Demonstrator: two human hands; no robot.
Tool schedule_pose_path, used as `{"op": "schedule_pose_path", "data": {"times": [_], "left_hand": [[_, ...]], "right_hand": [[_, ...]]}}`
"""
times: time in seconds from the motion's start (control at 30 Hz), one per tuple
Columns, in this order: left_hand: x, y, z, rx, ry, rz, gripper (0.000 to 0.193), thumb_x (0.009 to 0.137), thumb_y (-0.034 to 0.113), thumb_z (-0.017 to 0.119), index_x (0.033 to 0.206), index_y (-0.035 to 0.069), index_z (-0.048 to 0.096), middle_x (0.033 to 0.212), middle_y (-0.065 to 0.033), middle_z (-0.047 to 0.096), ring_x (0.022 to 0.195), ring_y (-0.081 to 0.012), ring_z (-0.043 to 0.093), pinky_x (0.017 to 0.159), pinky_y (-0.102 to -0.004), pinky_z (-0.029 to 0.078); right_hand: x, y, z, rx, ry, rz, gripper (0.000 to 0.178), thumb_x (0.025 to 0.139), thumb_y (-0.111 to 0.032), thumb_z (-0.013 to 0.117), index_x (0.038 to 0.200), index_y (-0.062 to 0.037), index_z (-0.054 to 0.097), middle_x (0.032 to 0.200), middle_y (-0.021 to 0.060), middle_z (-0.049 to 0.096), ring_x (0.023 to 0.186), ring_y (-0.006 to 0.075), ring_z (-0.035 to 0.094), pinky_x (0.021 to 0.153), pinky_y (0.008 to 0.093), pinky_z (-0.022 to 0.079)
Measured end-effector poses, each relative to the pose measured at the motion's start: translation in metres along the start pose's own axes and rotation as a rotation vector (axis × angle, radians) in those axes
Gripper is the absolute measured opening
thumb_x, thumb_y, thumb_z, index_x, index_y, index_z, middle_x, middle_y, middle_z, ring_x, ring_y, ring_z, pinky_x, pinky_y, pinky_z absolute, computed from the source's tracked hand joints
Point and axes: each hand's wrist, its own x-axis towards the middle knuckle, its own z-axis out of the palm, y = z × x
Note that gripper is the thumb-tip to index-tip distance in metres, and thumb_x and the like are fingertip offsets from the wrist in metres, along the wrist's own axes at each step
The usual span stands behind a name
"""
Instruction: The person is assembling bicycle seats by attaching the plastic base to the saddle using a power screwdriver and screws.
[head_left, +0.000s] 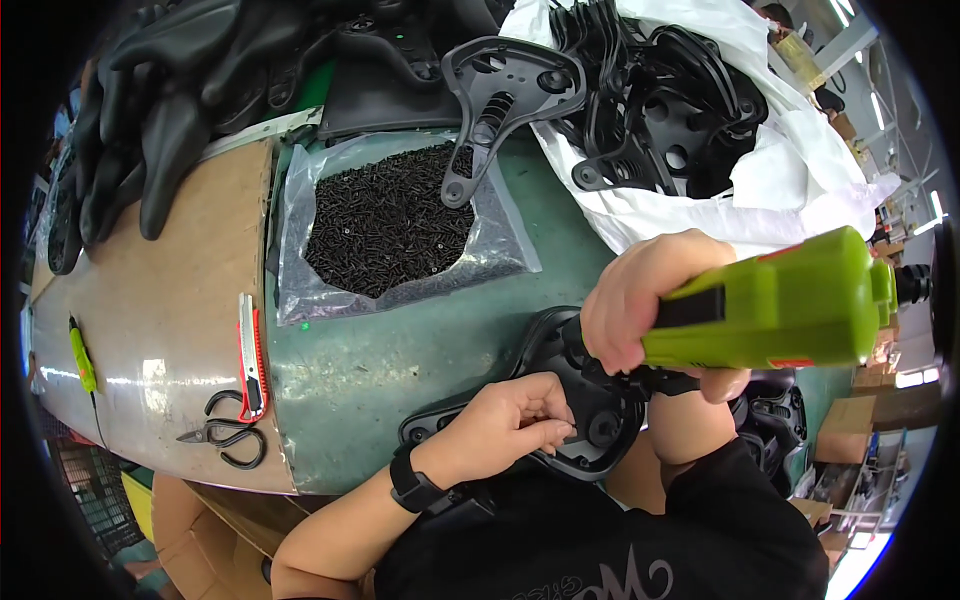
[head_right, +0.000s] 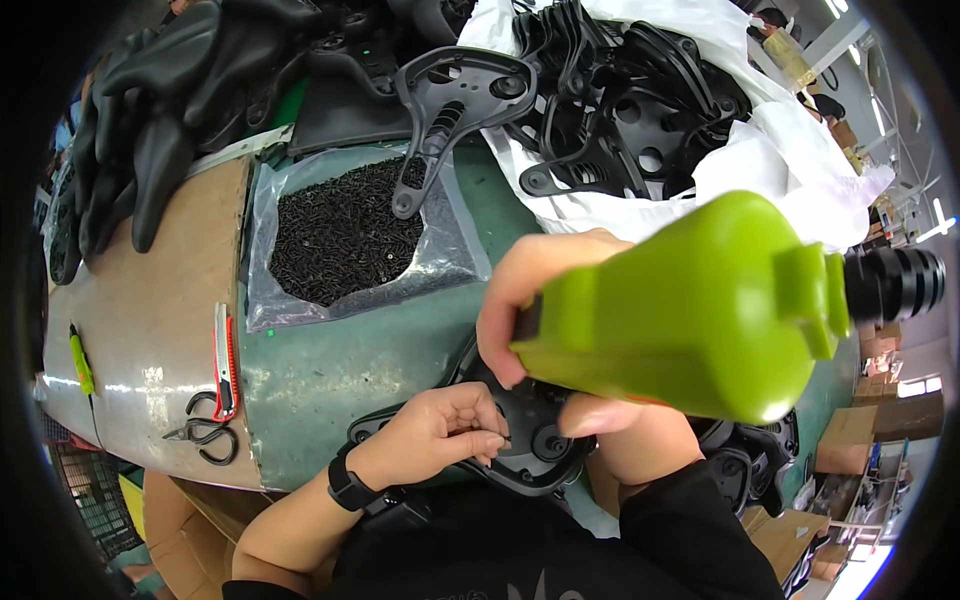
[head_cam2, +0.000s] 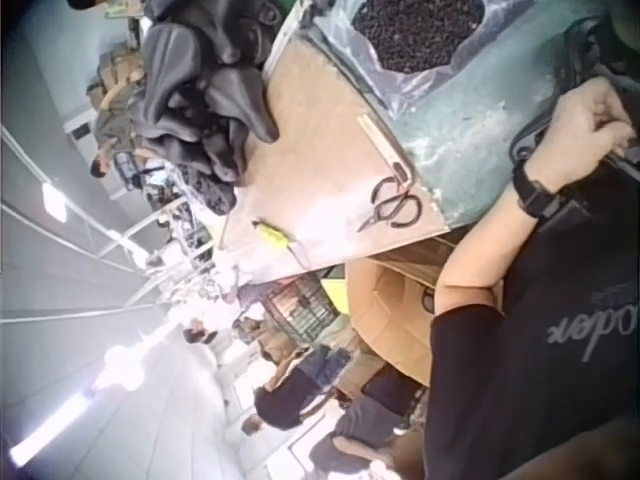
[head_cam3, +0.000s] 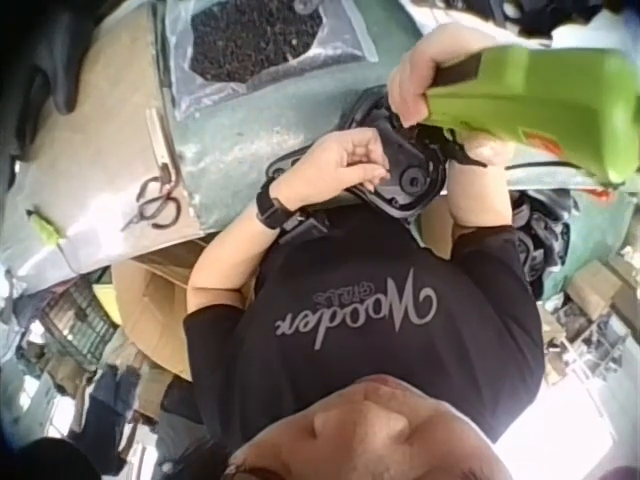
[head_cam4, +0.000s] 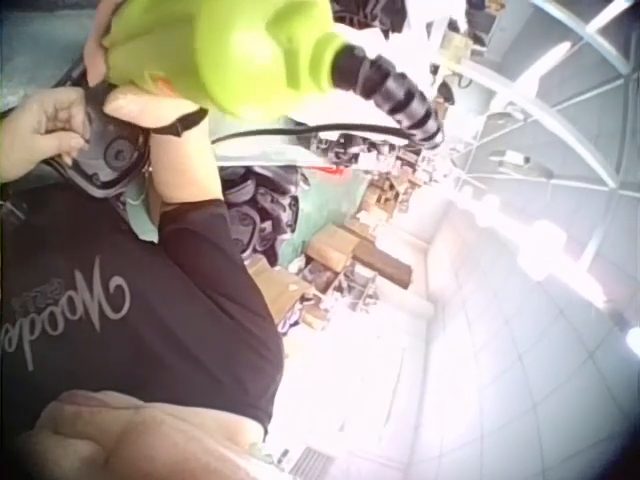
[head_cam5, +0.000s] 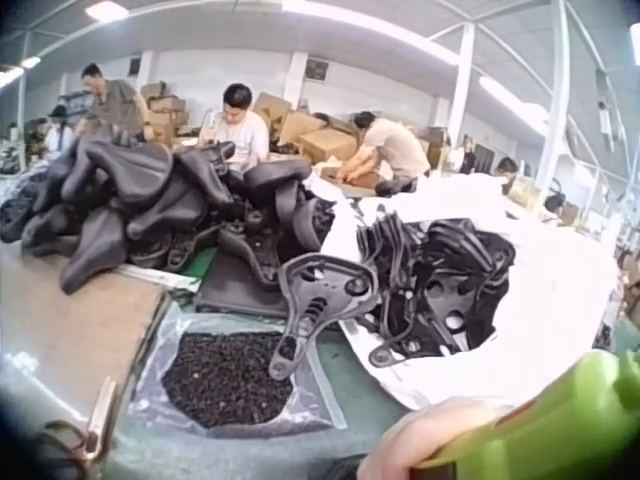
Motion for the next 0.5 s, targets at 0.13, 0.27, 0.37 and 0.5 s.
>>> {"op": "schedule_pose_path", "data": {"times": [0.13,0.27,0.37,0.5], "left_hand": [[0.002,-0.001,-0.002,0.054,0.021,0.009,0.007,0.090,0.002,0.060,0.089,0.000,0.053,0.092,-0.0056,0.060,0.079,-0.0095,0.059,0.071,-0.0244,0.052],[-0.001,-0.005,-0.001,0.062,0.059,0.030,0.006,0.090,0.001,0.059,0.089,0.000,0.053,0.092,-0.0059,0.060,0.080,-0.0097,0.059,0.072,-0.0243,0.051],[0.000,-0.003,0.002,0.056,0.051,0.056,0.006,0.090,0.000,0.058,0.090,0.001,0.052,0.094,-0.0064,0.060,0.080,-0.0098,0.060,0.072,-0.0244,0.052],[0.000,0.001,0.008,-0.030,0.097,0.094,0.007,0.091,-0.002,0.054,0.095,0.001,0.050,0.088,-0.0033,0.059,0.078,-0.0097,0.060,0.071,-0.0243,0.052]], "right_hand": [[0.003,0.013,0.003,0.081,0.021,-0.048,0.071,0.060,-0.063,0.077,0.082,0.0022,0.058,0.067,0.0026,0.060,0.055,0.0102,0.053,0.050,0.0216,0.041],[0.005,0.006,-0.017,0.051,-0.213,-0.078,0.061,0.065,-0.047,0.081,0.090,0.0027,0.055,0.070,0.0070,0.060,0.058,0.0168,0.056,0.053,0.0288,0.046],[-0.007,-0.006,-0.011,0.173,-0.201,-0.147,0.058,0.071,-0.036,0.083,0.099,0.0049,0.052,0.075,0.0143,0.060,0.062,0.0259,0.060,0.057,0.0376,0.051],[-0.008,-0.018,-0.015,0.074,-0.347,-0.371,0.058,0.073,-0.037,0.081,0.100,0.0060,0.053,0.075,0.0136,0.062,0.063,0.0278,0.063,0.056,0.0378,0.053]]}}
